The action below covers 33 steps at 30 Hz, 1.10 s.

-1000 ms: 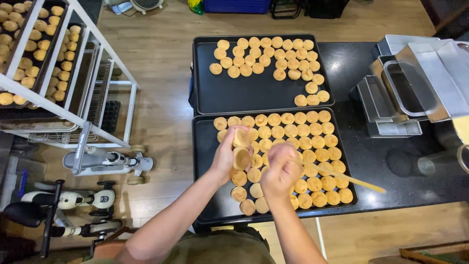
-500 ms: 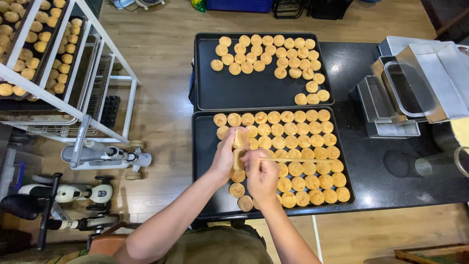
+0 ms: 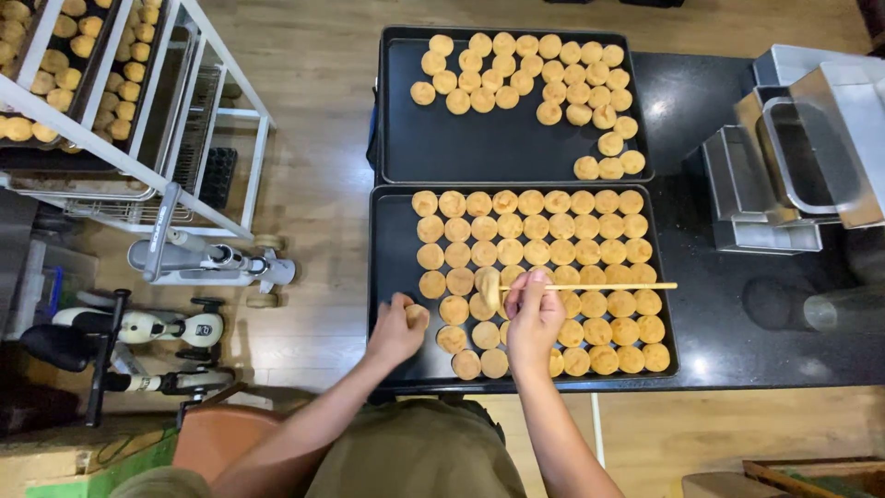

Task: Filling small puff pastries using a wooden stick on baking trays.

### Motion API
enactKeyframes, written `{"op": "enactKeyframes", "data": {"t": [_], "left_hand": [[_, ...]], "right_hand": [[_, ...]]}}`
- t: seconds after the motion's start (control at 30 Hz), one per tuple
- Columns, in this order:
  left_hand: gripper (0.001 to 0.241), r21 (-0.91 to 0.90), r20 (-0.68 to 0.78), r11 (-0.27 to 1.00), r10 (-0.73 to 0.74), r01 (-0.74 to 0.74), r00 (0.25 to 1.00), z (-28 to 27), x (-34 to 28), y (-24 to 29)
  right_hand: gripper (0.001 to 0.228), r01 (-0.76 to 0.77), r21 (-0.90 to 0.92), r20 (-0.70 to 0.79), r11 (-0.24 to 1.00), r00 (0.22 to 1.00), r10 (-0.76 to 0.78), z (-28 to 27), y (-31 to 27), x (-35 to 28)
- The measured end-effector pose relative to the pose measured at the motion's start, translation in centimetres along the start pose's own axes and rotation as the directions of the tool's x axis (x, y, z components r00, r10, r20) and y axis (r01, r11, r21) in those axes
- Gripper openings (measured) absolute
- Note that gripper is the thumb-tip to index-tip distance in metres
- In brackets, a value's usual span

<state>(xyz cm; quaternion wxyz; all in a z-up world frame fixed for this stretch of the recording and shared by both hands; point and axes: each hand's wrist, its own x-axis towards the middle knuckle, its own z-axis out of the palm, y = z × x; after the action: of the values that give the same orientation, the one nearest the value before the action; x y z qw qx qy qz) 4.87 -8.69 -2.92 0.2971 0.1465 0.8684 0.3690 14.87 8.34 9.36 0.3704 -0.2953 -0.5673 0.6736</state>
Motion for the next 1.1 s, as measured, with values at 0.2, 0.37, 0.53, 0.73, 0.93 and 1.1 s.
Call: {"op": "enactKeyframes", "data": {"t": [0.2,0.37,0.53,0.73,0.93,1.1], "left_hand": [[0.072,-0.005,-0.126,0.999,0.051,-0.052,0.991,1.8,0.2,0.3],[0.065,0.023,-0.106,0.999,0.032,-0.029,0.994,-1.6,-1.8,4.2],[0.038,-0.064,-0.29,0.888,0.42,-0.455,0.86,-5.1,-3.9,11.6],[0.035,-0.333,-0.018,0.877,0.361,-0.346,0.932,-4.8,-2.0,14.4],[0.053,-0.47,-0.128,0.75,0.464,-0.466,0.876,-3.3,-0.6,13.3],[0.056,-0.51,-0.007,0.748,0.489,-0.424,0.872,-4.5,-1.2,14.6]], "right_hand": [[0.039,-0.028,-0.031,0.063,0.999,0.998,0.03,0.6,1.4,-0.1],[0.038,-0.035,-0.027,0.085,0.999,0.996,0.037,0.9,1.3,0.1],[0.038,-0.052,0.0,0.106,0.999,0.993,0.052,1.1,1.4,0.3],[0.034,0.058,-0.116,0.221,0.992,0.975,-0.031,2.1,-0.3,0.1],[0.033,0.25,-0.292,0.178,0.923,0.963,-0.204,2.3,-3.1,0.1],[0.029,0.563,-0.355,0.412,0.746,0.811,-0.416,2.6,-4.4,0.2]]}}
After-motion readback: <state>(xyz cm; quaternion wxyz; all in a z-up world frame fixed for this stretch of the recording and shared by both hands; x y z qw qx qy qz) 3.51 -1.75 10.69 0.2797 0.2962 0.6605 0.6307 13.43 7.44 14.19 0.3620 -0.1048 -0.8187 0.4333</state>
